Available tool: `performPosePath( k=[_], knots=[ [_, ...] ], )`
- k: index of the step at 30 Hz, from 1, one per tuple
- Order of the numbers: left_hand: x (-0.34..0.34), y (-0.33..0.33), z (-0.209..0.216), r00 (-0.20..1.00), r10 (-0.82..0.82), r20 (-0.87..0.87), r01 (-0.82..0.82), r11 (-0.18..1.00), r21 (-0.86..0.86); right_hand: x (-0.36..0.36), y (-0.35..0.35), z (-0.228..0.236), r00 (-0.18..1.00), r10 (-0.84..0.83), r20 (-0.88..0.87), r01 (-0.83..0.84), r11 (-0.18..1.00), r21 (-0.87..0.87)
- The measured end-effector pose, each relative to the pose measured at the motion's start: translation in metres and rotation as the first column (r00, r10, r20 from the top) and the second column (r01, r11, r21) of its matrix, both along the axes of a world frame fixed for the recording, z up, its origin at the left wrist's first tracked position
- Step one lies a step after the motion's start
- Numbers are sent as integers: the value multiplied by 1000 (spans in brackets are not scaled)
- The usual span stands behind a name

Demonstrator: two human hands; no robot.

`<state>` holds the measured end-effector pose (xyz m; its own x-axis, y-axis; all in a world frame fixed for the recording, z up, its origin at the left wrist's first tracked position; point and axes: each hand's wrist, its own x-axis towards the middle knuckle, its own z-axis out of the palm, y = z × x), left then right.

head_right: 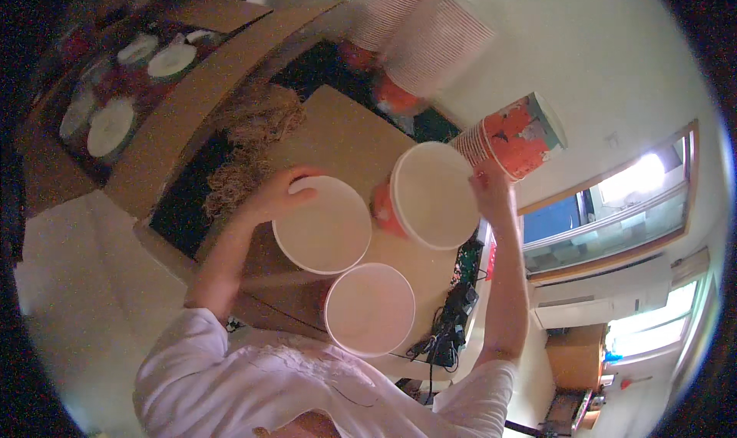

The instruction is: Manually attaching string handles to paper bowls by threading them through pre-punched holes.

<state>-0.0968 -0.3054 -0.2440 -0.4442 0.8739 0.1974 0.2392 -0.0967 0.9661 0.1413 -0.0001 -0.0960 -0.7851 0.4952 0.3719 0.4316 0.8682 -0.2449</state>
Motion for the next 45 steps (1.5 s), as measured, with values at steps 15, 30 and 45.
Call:
performPosePath(
  k=[15,30,45],
  knots=[
    [-19,-105,-25,787,593,-167,-595,802,45,22,27,-98,965,-77,251,147,950,-274],
    [-37,-127,-49,739,660,-134,-667,745,-7,54,41,-48,993,49,105,23,806,-591],
    [-35,-24,-51,653,358,-667,-525,849,-59,72,46,15,996,-94,10,80,782,-618]
  ],
)
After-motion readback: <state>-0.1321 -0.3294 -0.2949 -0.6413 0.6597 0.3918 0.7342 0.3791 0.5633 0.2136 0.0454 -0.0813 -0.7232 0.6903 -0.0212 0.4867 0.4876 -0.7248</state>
